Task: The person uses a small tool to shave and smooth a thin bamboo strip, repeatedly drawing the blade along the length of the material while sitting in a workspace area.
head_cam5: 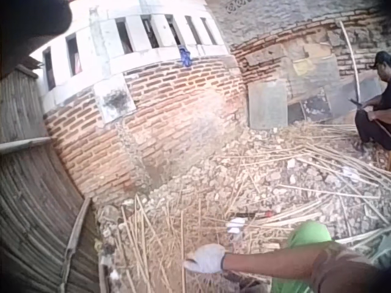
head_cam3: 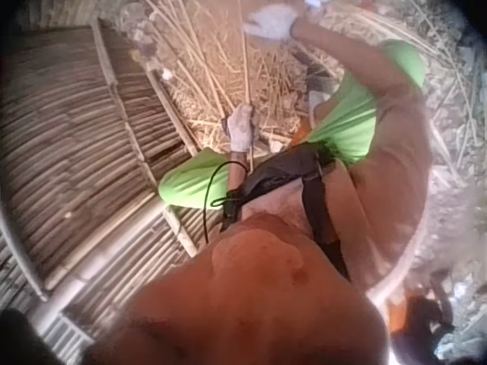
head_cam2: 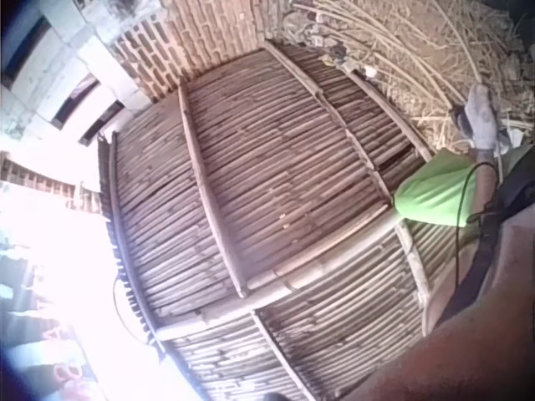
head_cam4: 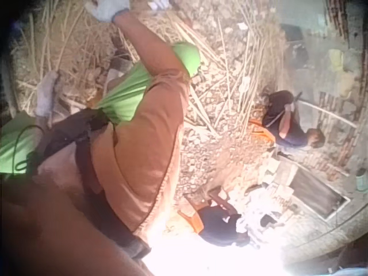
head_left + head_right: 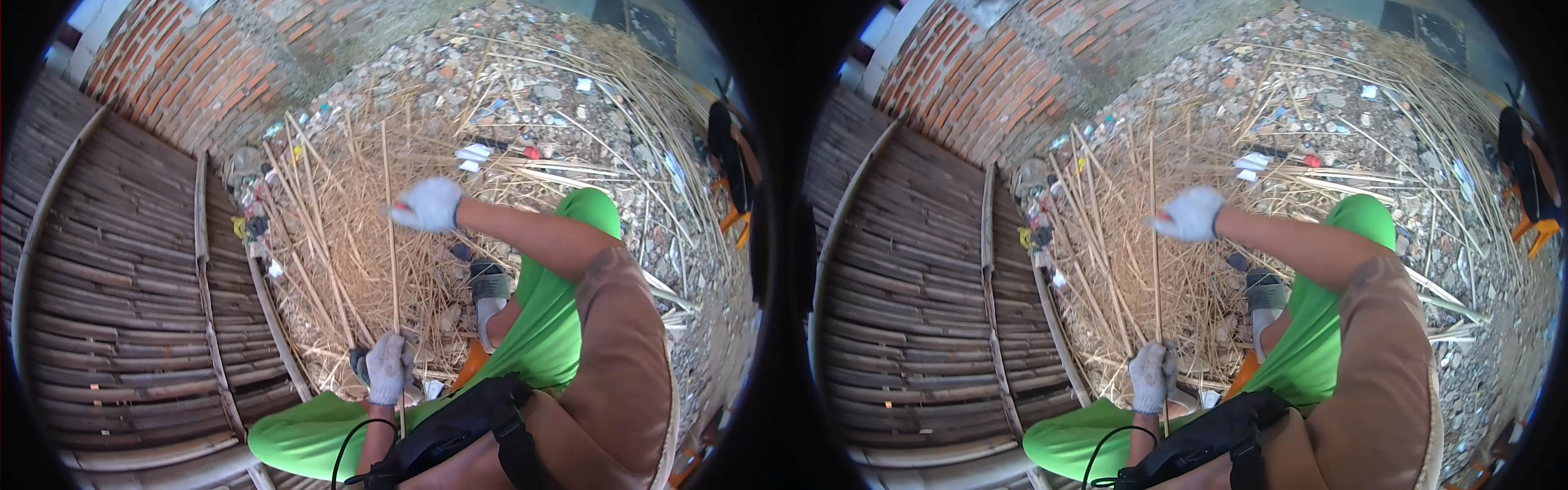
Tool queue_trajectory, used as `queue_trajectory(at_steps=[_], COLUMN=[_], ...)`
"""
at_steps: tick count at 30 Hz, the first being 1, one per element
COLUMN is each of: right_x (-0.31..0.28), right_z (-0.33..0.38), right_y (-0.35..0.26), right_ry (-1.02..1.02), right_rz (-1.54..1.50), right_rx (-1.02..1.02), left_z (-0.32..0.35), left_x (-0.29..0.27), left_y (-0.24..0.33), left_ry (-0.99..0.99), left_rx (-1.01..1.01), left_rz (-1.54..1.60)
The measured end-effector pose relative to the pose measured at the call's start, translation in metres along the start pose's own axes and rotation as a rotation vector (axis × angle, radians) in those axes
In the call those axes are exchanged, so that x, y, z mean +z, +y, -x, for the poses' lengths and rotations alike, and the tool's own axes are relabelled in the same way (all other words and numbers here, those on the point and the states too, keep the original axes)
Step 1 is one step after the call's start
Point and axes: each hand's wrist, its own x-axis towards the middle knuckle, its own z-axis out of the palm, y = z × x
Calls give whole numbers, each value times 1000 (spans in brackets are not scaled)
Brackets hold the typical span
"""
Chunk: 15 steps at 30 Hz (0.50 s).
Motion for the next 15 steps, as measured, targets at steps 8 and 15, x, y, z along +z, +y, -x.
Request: queue_trajectory(at_steps=[8, 15], right_x=[66, 27], right_z=[58, 18], right_y=[-76, -38], right_ry=[-106, -22], right_rz=[1, 84], right_rx=[-325, -207], left_z=[-3, 6], left_x=[-7, -4], left_y=[6, 8], left_ry=[104, 90], left_rx=[-3, 28], left_rz=[-14, -70])
